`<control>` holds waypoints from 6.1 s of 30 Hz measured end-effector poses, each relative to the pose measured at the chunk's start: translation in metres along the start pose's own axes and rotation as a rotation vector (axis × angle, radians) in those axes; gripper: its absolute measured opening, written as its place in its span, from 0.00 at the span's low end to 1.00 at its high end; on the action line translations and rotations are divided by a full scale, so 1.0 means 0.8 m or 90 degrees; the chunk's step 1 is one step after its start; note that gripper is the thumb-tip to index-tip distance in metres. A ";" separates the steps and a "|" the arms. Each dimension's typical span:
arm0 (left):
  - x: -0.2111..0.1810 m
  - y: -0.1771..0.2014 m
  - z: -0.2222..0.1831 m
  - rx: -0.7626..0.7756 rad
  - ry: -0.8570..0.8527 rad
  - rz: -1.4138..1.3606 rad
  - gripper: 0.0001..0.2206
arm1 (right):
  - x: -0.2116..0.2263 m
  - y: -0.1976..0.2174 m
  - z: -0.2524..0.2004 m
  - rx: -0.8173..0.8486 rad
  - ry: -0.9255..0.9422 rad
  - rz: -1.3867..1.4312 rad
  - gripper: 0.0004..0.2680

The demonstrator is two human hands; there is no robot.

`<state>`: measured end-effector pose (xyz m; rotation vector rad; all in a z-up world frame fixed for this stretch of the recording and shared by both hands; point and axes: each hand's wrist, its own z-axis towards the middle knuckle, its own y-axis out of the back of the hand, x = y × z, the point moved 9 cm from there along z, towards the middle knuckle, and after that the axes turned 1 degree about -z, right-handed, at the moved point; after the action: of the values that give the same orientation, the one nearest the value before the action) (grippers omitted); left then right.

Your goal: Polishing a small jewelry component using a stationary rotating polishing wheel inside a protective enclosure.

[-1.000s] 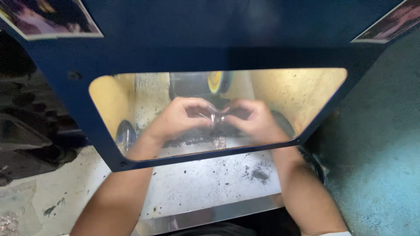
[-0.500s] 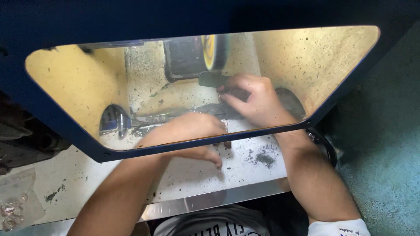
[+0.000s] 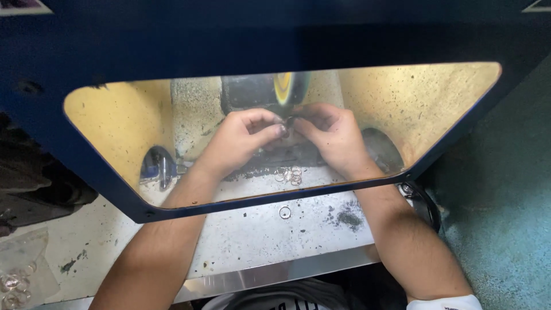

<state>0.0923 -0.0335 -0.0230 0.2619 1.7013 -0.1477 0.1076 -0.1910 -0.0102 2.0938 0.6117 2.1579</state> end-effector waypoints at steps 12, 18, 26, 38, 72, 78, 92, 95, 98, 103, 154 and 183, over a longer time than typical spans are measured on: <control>0.000 -0.003 0.003 -0.059 -0.052 -0.118 0.07 | 0.024 0.007 -0.003 -0.015 -0.028 0.031 0.10; 0.017 0.004 0.014 -0.079 -0.048 -0.218 0.07 | 0.051 -0.011 -0.002 0.032 -0.075 0.020 0.12; 0.022 0.000 0.009 -0.110 -0.074 -0.307 0.08 | 0.044 -0.026 -0.013 -0.116 -0.100 0.126 0.10; 0.012 0.012 0.011 -0.139 -0.099 -0.340 0.06 | 0.068 -0.033 -0.009 -0.171 -0.020 0.138 0.05; 0.006 0.002 0.006 -0.097 -0.095 -0.344 0.06 | 0.059 -0.025 -0.007 -0.120 -0.021 0.126 0.05; -0.002 0.009 0.000 -0.109 -0.104 -0.369 0.06 | 0.045 -0.031 -0.001 -0.111 0.002 0.123 0.06; -0.059 0.039 -0.024 -0.054 -0.190 -0.096 0.06 | 0.086 -0.014 -0.014 -0.088 0.142 -0.082 0.05; -0.063 0.036 -0.021 -0.059 -0.185 -0.041 0.05 | 0.088 -0.012 -0.016 -0.092 0.137 -0.107 0.05; -0.045 0.029 -0.014 -0.063 -0.150 -0.044 0.06 | 0.074 -0.010 -0.012 -0.078 0.078 -0.071 0.06; -0.012 0.013 -0.002 -0.086 -0.092 -0.160 0.06 | 0.049 -0.017 -0.008 -0.066 -0.021 0.041 0.05; -0.022 0.023 -0.022 -0.136 -0.123 -0.328 0.05 | 0.063 -0.040 -0.022 -0.171 -0.042 0.217 0.05; -0.022 0.020 -0.021 -0.070 -0.106 -0.309 0.07 | 0.078 -0.047 -0.030 -0.171 -0.093 0.170 0.09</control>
<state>0.0828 -0.0153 -0.0026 -0.2447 1.5738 -0.4218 0.0719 -0.1422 0.0363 2.2574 0.0255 2.0449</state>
